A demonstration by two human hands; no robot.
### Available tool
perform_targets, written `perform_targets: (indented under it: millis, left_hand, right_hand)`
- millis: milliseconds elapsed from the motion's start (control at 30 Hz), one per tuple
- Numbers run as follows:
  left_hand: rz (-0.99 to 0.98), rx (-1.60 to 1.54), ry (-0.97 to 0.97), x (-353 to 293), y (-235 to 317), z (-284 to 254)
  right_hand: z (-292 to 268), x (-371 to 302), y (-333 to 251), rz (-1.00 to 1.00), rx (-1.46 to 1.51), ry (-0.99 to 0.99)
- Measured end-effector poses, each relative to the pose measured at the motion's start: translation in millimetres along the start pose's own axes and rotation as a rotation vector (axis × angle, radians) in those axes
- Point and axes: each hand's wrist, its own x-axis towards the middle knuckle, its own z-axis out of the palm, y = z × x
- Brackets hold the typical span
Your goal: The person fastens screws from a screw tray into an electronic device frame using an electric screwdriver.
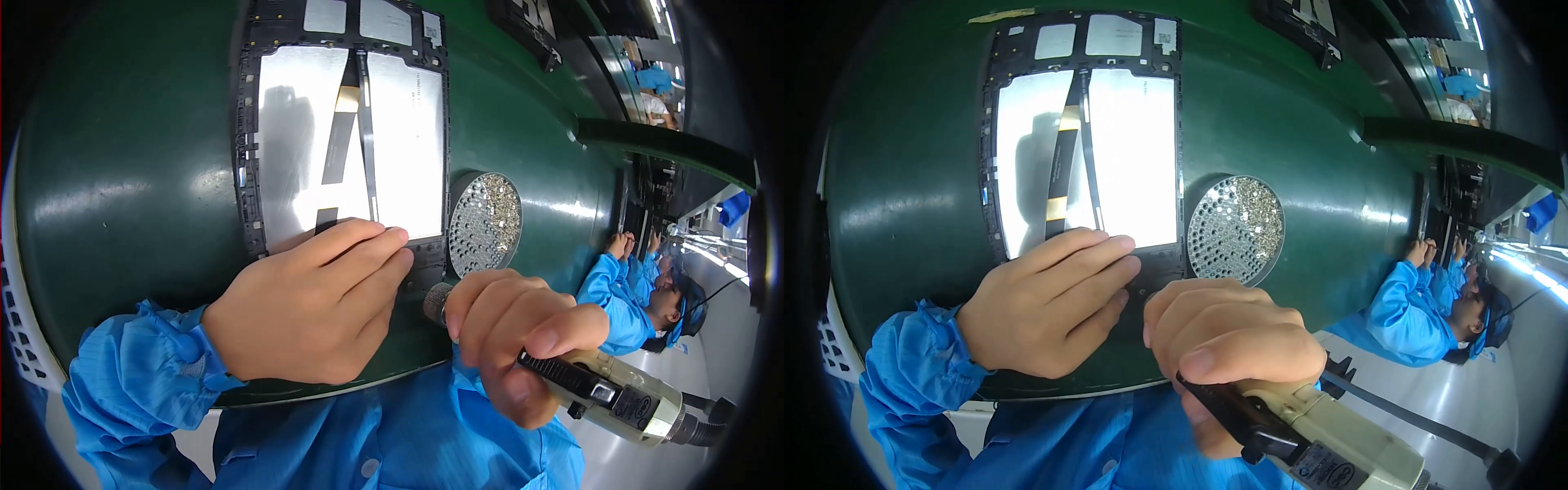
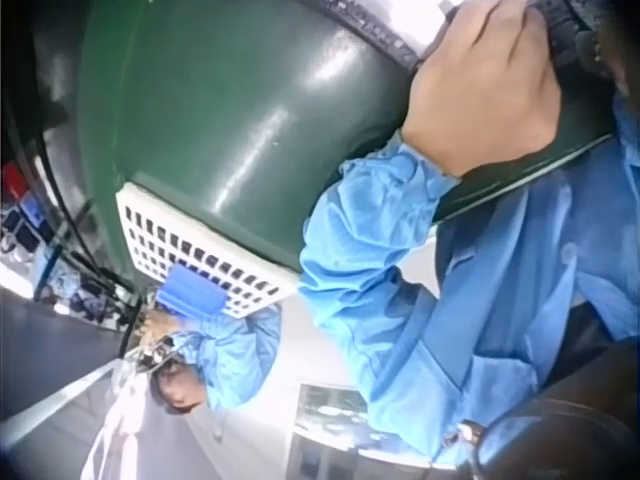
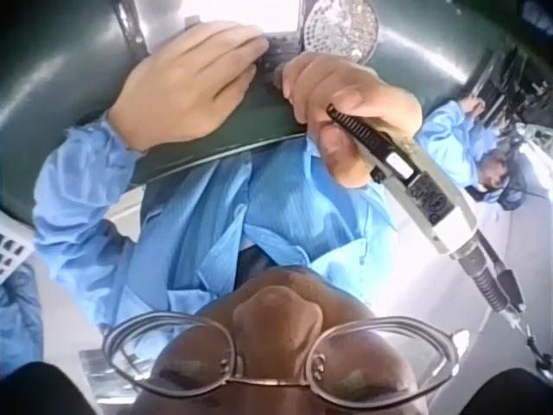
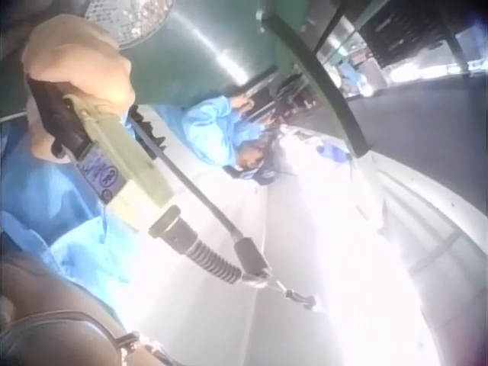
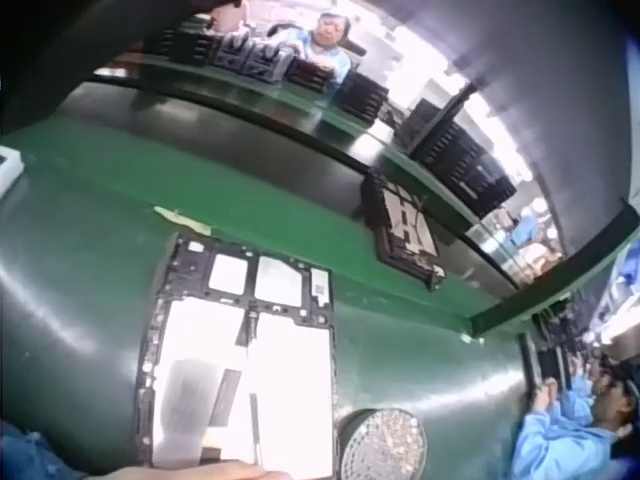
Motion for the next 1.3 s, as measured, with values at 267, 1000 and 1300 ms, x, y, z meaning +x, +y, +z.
perform_targets:
  millis: [267, 1000, 1300]
  left_hand:
    - [0.006, -0.006, 0.006, -1, -1, 1]
    - [-0.072, 0.068, -0.012, 20, 11, 7]
    - [0.013, -0.013, -0.150, 30, 7, -3]
  right_hand:
    - [4, 0, 1, 0.004, 0.095, 0.078]
    - [-116, -29, -15, -0.140, -0.104, 0.359]
    - [-127, -38, 0, -0.190, -0.075, 0.604]
